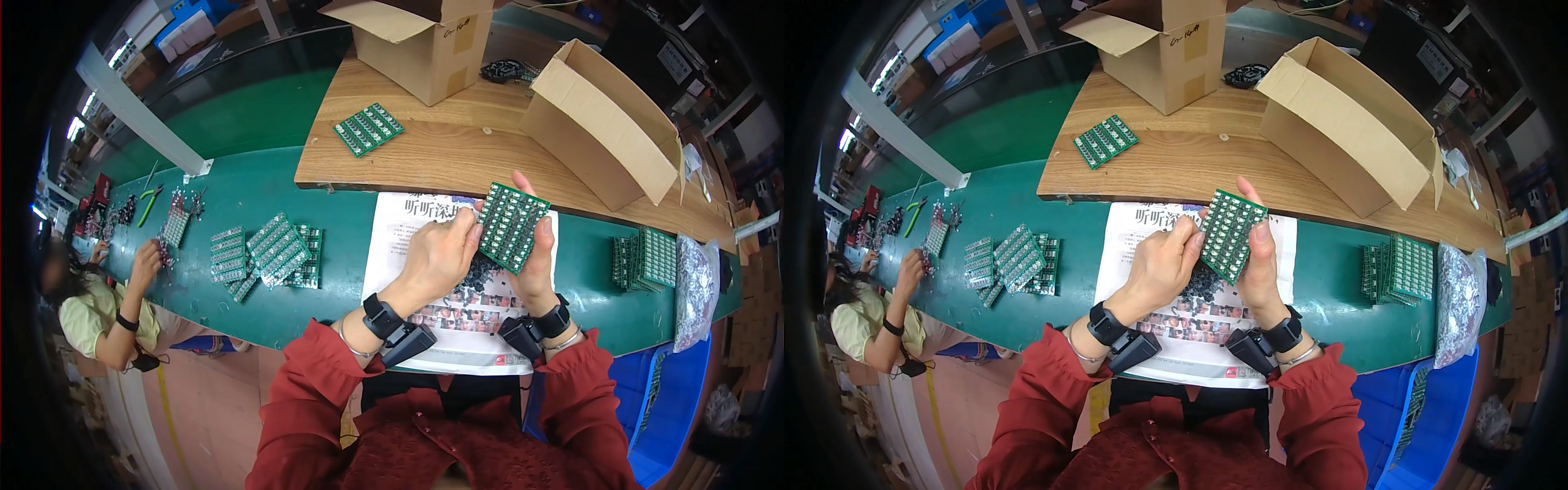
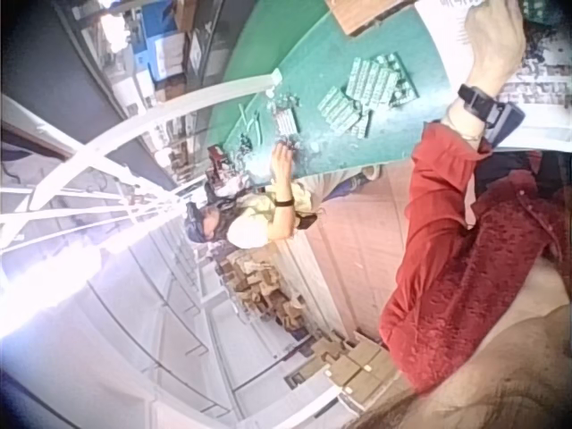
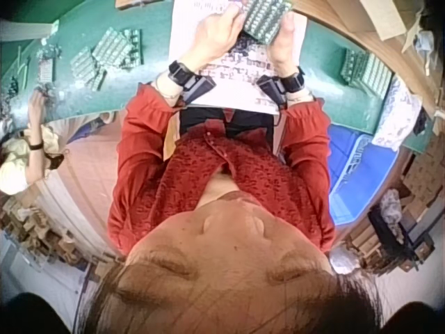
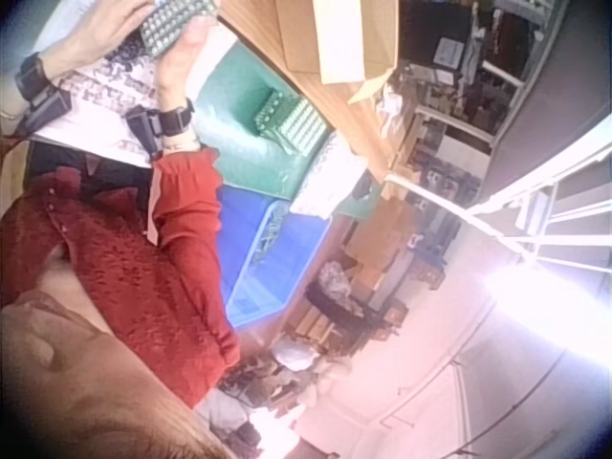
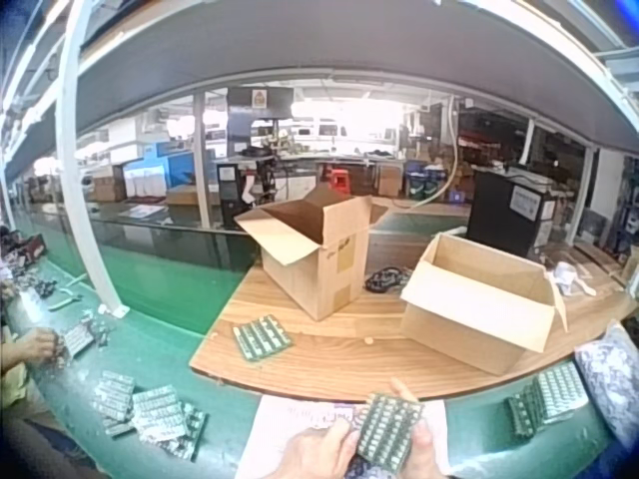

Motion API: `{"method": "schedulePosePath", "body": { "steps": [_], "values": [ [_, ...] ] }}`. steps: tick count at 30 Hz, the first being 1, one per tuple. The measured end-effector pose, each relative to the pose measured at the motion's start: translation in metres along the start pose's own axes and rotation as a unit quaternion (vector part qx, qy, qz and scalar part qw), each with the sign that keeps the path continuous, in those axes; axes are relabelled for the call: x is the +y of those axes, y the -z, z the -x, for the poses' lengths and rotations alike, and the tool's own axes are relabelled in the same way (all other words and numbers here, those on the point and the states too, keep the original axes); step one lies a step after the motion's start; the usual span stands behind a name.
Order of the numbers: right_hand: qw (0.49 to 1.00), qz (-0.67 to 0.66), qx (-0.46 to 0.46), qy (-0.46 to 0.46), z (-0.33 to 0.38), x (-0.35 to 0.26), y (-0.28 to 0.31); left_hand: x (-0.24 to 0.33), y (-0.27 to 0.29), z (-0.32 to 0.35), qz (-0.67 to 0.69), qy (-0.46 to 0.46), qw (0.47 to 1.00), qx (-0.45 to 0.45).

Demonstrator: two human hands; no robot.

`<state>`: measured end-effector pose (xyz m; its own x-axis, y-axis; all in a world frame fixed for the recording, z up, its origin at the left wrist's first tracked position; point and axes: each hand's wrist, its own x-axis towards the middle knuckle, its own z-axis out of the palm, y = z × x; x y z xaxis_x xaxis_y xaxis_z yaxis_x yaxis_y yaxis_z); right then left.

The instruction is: The person picks up green circuit boards and inserts small black components into them by hand. They handle the boards one at a time, placing them on a table and then picking them up again to continue the insertion process. The person works at a green table in a workshop setting with another person visible in the background.

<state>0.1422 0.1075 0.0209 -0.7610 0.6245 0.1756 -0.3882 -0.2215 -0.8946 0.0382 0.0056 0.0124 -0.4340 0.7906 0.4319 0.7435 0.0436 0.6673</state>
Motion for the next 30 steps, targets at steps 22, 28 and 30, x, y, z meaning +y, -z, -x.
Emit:
{"method": "schedulePosePath", "body": {
  "steps": [22, 28, 30],
  "values": [
    [0.998, 0.055, 0.003, 0.028, 0.003, 0.006, 0.003, 0.006, -0.002, 0.005, -0.017, -0.048, 0.998, 0.021],
    [0.998, 0.066, 0.007, 0.020, 0.002, 0.006, 0.004, 0.004, -0.005, 0.007, 0.021, -0.015, 0.999, 0.021],
    [0.998, 0.064, 0.000, 0.024, 0.002, 0.007, 0.005, 0.002, -0.004, 0.006, -0.017, -0.070, 0.997, 0.022]
  ]
}}
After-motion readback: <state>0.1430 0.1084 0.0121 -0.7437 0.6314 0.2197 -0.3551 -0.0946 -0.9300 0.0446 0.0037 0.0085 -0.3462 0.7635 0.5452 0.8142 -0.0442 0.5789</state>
